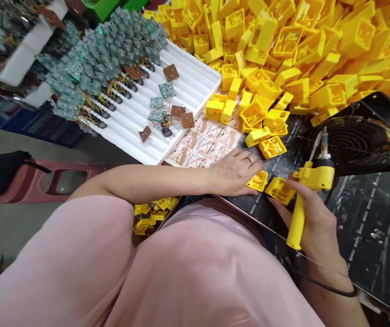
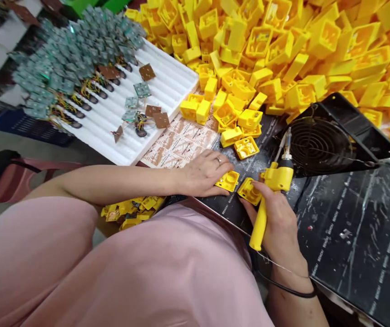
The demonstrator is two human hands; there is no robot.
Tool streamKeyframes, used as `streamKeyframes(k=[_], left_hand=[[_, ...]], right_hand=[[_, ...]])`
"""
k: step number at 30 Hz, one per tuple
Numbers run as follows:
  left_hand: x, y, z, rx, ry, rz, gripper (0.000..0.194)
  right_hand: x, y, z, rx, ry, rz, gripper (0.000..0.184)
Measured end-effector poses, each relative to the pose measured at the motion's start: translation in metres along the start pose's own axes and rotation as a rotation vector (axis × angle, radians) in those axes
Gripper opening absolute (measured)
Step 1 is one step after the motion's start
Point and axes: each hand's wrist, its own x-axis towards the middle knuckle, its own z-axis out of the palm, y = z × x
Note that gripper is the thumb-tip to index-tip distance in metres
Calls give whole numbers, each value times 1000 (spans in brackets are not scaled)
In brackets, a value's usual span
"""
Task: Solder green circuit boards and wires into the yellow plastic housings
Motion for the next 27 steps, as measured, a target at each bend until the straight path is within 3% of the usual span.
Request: streamKeyframes(k=[3, 6, 8, 10, 12, 14, 17, 20, 24, 27], left_hand=[[-7, -2, -17, 13, 38, -3, 81], [-24, -41, -64, 125, 21, -125, 59], [-36, -81, -102, 308, -46, -370, 45], [-44, -124, -133, 551, -98, -673, 54], [-50, -159, -149, 655, -174, -875, 63], [-54, -179, -154, 613, -235, -973, 74], [-57, -178, -162, 302, -153, -948, 85], [-52, -152, -184, -105, 16, -866, 91], [-36, -121, -207, -34, 77, -633, 93], [-26, -115, -198, 8, 15, -462, 85]], right_hand=[[1, 2, -2, 18, -7, -40, 53], [-1, 2, -8, -28, 43, -26, 63], [-2, 2, -11, -47, 75, -16, 66], [-2, 0, -12, -26, 94, -24, 65], [0, -3, -11, -13, 105, -35, 62], [3, -8, -9, -34, 116, -55, 61], [9, -13, -10, -47, 126, -73, 65], [16, -19, -13, -28, 139, -69, 71], [27, -28, -14, -18, 156, -90, 62], [31, -35, -14, -19, 170, -106, 43]])
